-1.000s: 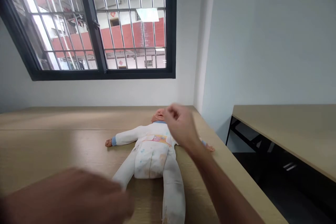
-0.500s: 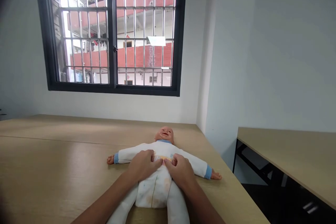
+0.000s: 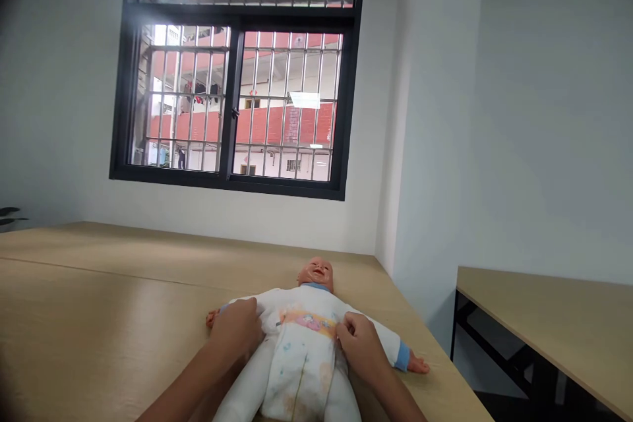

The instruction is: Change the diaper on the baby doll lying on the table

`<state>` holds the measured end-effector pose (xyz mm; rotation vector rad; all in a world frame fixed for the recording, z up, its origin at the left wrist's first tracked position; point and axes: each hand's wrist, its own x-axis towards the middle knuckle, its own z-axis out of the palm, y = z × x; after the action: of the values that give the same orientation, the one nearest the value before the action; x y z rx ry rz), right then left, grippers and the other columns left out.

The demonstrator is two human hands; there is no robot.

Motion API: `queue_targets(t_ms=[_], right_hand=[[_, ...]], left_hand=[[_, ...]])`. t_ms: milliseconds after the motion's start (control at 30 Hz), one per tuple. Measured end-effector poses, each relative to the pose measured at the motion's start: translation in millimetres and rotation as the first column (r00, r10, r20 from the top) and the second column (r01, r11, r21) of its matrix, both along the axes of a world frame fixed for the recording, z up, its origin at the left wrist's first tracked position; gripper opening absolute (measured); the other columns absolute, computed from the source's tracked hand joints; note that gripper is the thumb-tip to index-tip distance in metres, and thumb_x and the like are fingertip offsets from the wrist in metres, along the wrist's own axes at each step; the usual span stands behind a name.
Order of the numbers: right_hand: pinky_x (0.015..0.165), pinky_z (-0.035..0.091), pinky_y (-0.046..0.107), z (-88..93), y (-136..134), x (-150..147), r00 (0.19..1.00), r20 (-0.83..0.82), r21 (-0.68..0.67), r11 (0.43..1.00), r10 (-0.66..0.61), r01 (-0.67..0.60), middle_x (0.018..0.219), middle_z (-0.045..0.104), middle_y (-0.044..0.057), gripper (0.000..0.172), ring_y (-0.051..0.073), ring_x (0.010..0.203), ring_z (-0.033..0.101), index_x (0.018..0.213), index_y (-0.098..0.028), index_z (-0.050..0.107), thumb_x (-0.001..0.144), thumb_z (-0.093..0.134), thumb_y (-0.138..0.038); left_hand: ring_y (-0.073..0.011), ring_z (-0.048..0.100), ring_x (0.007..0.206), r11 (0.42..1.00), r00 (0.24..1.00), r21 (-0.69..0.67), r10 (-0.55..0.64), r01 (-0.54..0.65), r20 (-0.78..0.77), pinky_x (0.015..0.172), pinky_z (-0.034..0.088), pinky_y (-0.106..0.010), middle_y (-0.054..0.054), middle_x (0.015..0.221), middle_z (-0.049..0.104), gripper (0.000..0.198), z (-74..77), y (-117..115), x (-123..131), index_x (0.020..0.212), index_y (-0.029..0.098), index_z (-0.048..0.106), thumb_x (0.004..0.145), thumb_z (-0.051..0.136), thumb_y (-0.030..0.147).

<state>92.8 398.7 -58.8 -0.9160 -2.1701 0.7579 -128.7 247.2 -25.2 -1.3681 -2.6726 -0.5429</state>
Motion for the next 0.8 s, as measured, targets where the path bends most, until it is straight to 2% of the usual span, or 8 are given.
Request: queue_targets(t_ms=[67,133,267,367,433,500,600,800], right_hand=[[0.056,0.026,0.025,-1.9,7,5,1.000,0.000,-0.037,0.999,-0.014,0.014,0.052,0.039,-0.003,0.025,0.012,0.055,0.039,0.058,-0.020,0.032,0.078,0.041,-0.031],[0.056,0.022,0.026,-4.5,15,11,0.994,0.082,0.025,0.997,-0.075,0.073,0.051,0.036,-0.003,0.025,0.011,0.054,0.036,0.054,-0.020,0.029,0.074,0.043,-0.026],[0.057,0.016,0.028,-7.1,28,24,0.932,0.283,0.200,0.965,-0.224,0.171,0.053,0.044,-0.001,0.019,0.012,0.056,0.036,0.051,-0.018,0.034,0.065,0.047,-0.018],[0.059,0.023,0.027,-3.6,27,24,0.948,0.180,0.237,0.947,-0.262,0.217,0.058,0.051,0.001,0.017,0.014,0.061,0.043,0.055,-0.018,0.040,0.069,0.048,-0.023],[0.063,0.033,0.027,0.6,19,18,0.984,0.045,0.173,0.972,-0.172,0.162,0.066,0.057,0.003,0.018,0.016,0.069,0.050,0.063,-0.018,0.047,0.075,0.048,-0.031],[0.070,0.041,0.027,4.1,8,11,0.997,-0.073,0.069,0.997,-0.038,0.043,0.082,0.063,0.005,0.025,0.020,0.082,0.056,0.077,-0.017,0.057,0.079,0.050,-0.042],[0.077,0.046,0.030,5.1,-7,3,0.984,-0.171,-0.023,0.998,0.057,-0.062,0.101,0.065,0.008,0.041,0.022,0.092,0.057,0.101,-0.017,0.062,0.079,0.056,-0.051],[0.074,0.046,0.029,-0.5,-19,-2,0.958,-0.263,-0.121,0.980,0.119,-0.155,0.088,0.061,0.006,0.047,0.021,0.083,0.056,0.101,-0.016,0.061,0.078,0.057,-0.057]], left_hand=[[-0.0335,0.061,0.104,1.000,0.998,-0.010,0.012,-0.013,-0.063,0.076,0.040,-0.034,-0.020,0.108,0.065,0.035,-3.9,-2,-10,0.106,0.008,0.065,0.082,0.039,0.004],[-0.0296,0.060,0.104,0.996,0.996,0.080,-0.041,0.048,-0.081,0.079,0.040,-0.032,-0.016,0.108,0.065,0.034,-5.9,1,-13,0.104,0.010,0.064,0.081,0.039,0.002],[-0.0190,0.059,0.087,0.907,0.953,0.343,-0.290,0.243,0.092,0.074,0.039,-0.026,-0.006,0.090,0.066,0.015,-7.3,11,-2,0.090,0.016,0.061,0.087,0.046,0.014],[-0.0188,0.058,0.081,0.858,0.895,0.412,-0.407,0.307,0.181,0.069,0.038,-0.027,-0.005,0.084,0.065,0.020,-10.0,15,9,0.085,0.018,0.060,0.092,0.046,0.031],[-0.0190,0.057,0.082,0.839,0.879,0.431,-0.441,0.333,0.179,0.069,0.037,-0.027,-0.005,0.085,0.064,0.022,-12.2,14,13,0.083,0.017,0.061,0.091,0.047,0.032],[-0.0181,0.055,0.080,0.825,0.872,0.448,-0.458,0.344,0.174,0.069,0.036,-0.026,-0.005,0.082,0.062,0.021,-13.7,13,14,0.081,0.016,0.061,0.089,0.047,0.031],[-0.0160,0.052,0.070,0.810,0.853,0.476,-0.480,0.342,0.204,0.065,0.034,-0.026,-0.002,0.073,0.060,0.021,-13.9,11,14,0.081,0.016,0.062,0.086,0.048,0.031],[-0.0134,0.045,0.064,0.757,0.764,0.579,-0.556,0.302,0.329,0.061,0.030,-0.026,0.001,0.062,0.051,0.022,-7.4,12,21,0.064,0.016,0.053,0.078,0.052,0.033]])
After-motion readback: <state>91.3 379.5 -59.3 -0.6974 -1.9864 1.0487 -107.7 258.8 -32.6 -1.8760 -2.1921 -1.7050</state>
